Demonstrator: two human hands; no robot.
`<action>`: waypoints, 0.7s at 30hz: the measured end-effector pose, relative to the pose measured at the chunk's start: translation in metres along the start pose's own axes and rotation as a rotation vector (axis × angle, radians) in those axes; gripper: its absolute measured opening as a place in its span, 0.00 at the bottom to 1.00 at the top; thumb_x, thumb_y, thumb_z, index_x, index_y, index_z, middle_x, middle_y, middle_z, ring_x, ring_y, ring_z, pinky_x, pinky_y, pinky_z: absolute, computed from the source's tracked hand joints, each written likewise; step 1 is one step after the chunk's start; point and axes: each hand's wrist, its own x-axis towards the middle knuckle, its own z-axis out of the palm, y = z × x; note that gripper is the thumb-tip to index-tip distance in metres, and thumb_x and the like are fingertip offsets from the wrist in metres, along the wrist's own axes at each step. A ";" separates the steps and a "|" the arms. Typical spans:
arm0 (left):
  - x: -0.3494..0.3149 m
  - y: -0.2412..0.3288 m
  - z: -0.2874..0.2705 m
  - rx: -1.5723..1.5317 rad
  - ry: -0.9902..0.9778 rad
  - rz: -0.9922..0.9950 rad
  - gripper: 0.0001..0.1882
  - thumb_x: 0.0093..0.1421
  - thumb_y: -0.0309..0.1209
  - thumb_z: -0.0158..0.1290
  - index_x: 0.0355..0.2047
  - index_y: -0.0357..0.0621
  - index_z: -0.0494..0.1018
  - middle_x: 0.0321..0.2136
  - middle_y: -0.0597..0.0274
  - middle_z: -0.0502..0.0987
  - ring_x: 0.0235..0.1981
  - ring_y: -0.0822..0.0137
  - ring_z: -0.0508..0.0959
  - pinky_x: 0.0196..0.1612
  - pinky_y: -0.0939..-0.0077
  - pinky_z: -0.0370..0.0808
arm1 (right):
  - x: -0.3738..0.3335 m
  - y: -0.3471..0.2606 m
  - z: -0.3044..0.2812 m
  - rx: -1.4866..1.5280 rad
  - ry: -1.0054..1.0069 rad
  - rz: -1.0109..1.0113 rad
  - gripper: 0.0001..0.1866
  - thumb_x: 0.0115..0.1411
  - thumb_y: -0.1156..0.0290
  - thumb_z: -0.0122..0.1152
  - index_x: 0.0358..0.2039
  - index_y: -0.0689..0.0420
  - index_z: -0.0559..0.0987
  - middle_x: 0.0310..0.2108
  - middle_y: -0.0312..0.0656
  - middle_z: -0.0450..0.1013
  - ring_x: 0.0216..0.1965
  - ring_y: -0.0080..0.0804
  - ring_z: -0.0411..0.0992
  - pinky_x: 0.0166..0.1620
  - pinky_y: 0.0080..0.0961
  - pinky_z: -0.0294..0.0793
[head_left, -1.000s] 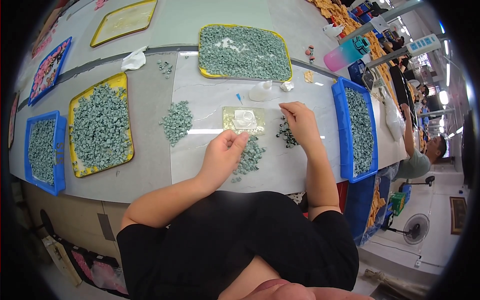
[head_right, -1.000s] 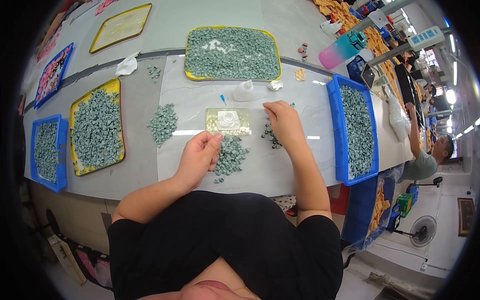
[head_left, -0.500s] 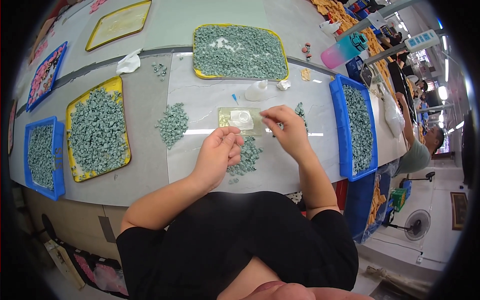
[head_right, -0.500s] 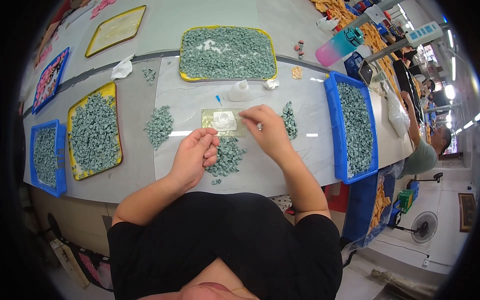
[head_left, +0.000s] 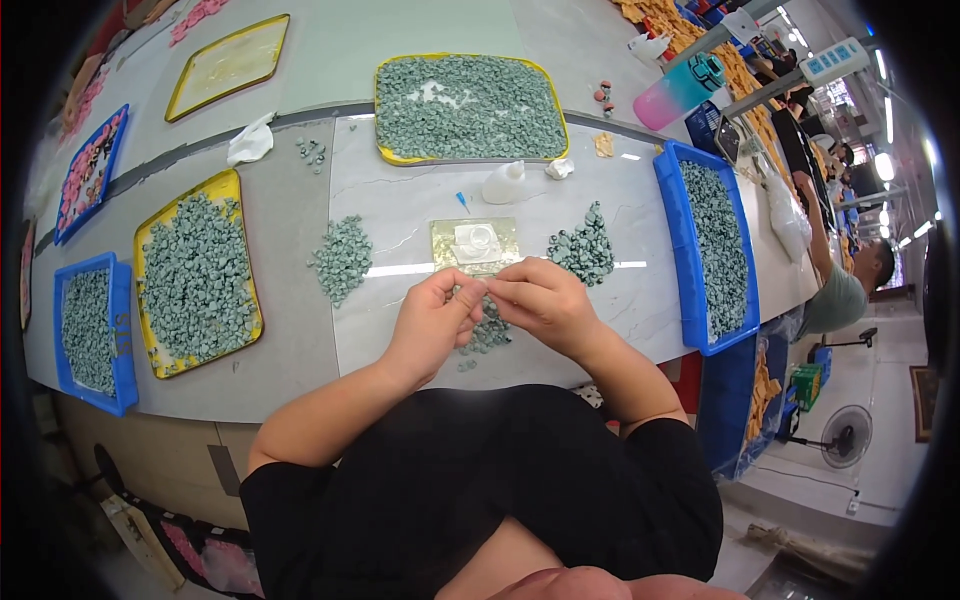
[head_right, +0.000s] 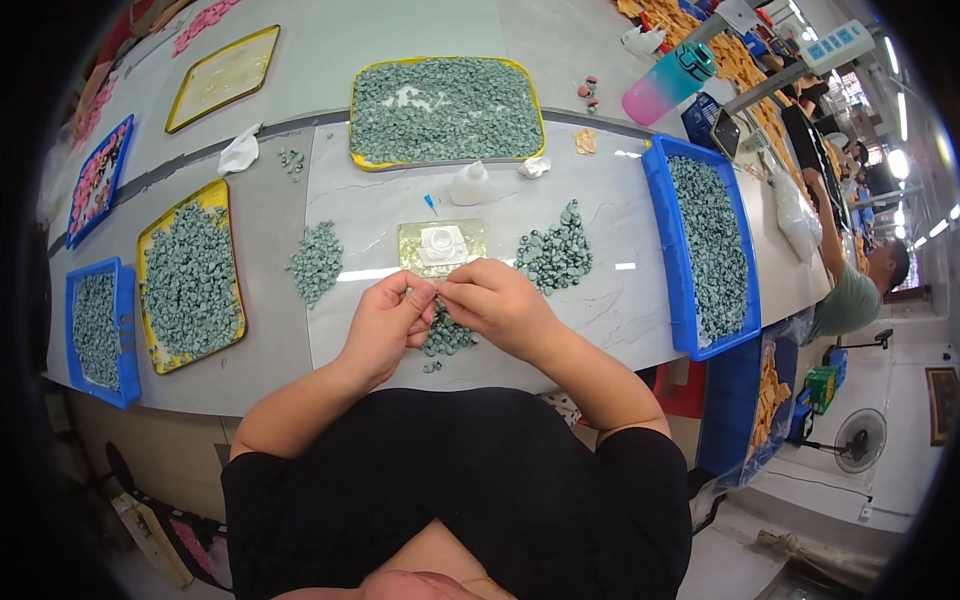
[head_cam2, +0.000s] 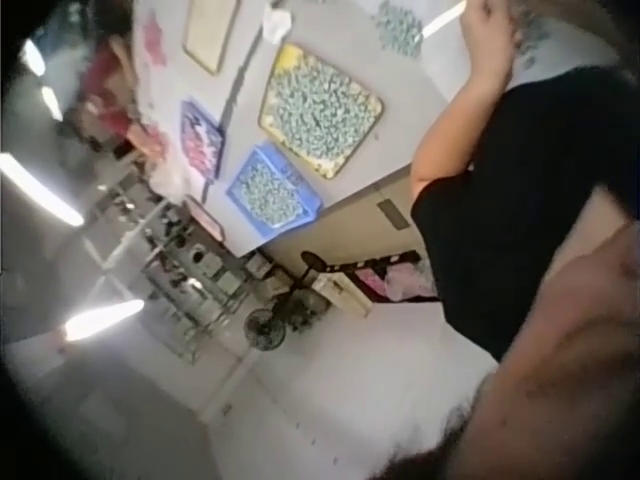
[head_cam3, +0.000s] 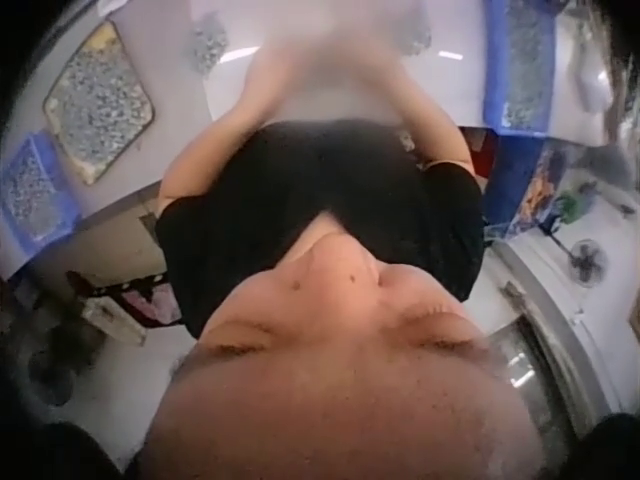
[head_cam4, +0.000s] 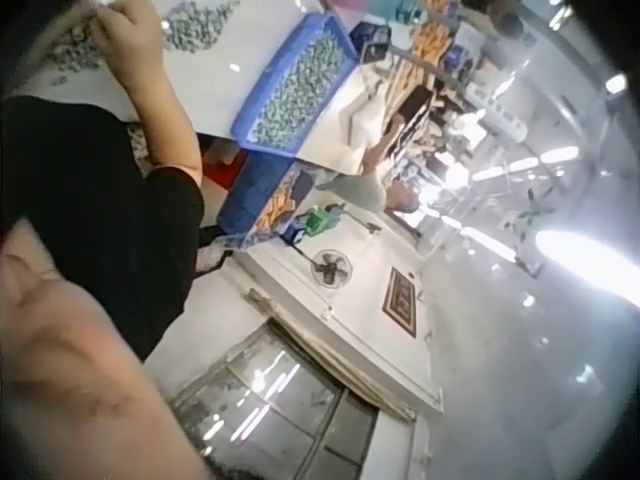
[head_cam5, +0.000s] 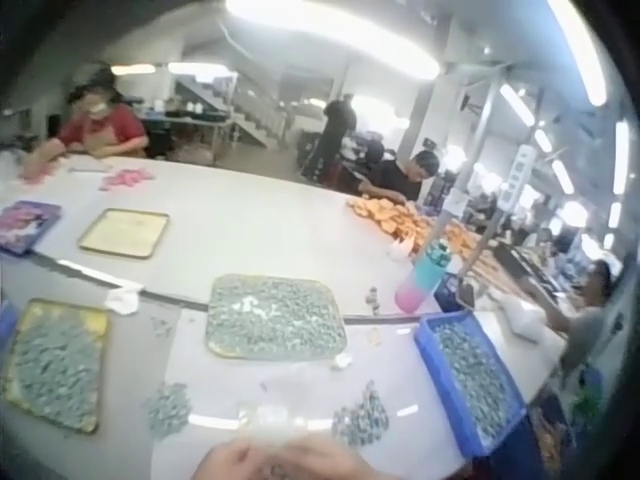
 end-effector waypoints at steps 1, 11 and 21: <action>0.000 0.000 -0.001 0.013 0.000 -0.003 0.07 0.63 0.31 0.44 0.33 0.39 0.65 0.20 0.68 0.64 0.14 0.81 0.55 0.16 0.87 0.53 | 0.000 0.003 0.000 0.005 -0.002 -0.003 0.13 0.41 0.82 0.64 0.31 0.60 0.78 0.28 0.39 0.72 0.27 0.31 0.70 0.28 0.22 0.71; -0.005 0.003 -0.003 -0.205 0.011 0.014 0.09 0.63 0.25 0.36 0.41 0.35 0.64 0.26 0.65 0.64 0.19 0.80 0.58 0.20 0.87 0.57 | 0.000 0.033 0.008 -0.410 -0.008 -0.134 0.19 0.39 0.81 0.60 0.36 0.61 0.76 0.29 0.38 0.72 0.27 0.32 0.69 0.29 0.25 0.68; -0.002 0.006 -0.008 -0.210 -0.002 0.039 0.08 0.63 0.26 0.39 0.40 0.34 0.64 0.28 0.61 0.67 0.19 0.80 0.58 0.20 0.88 0.58 | 0.004 0.036 0.013 -0.464 -0.011 -0.194 0.17 0.41 0.78 0.57 0.36 0.62 0.76 0.32 0.40 0.70 0.28 0.33 0.69 0.30 0.26 0.69</action>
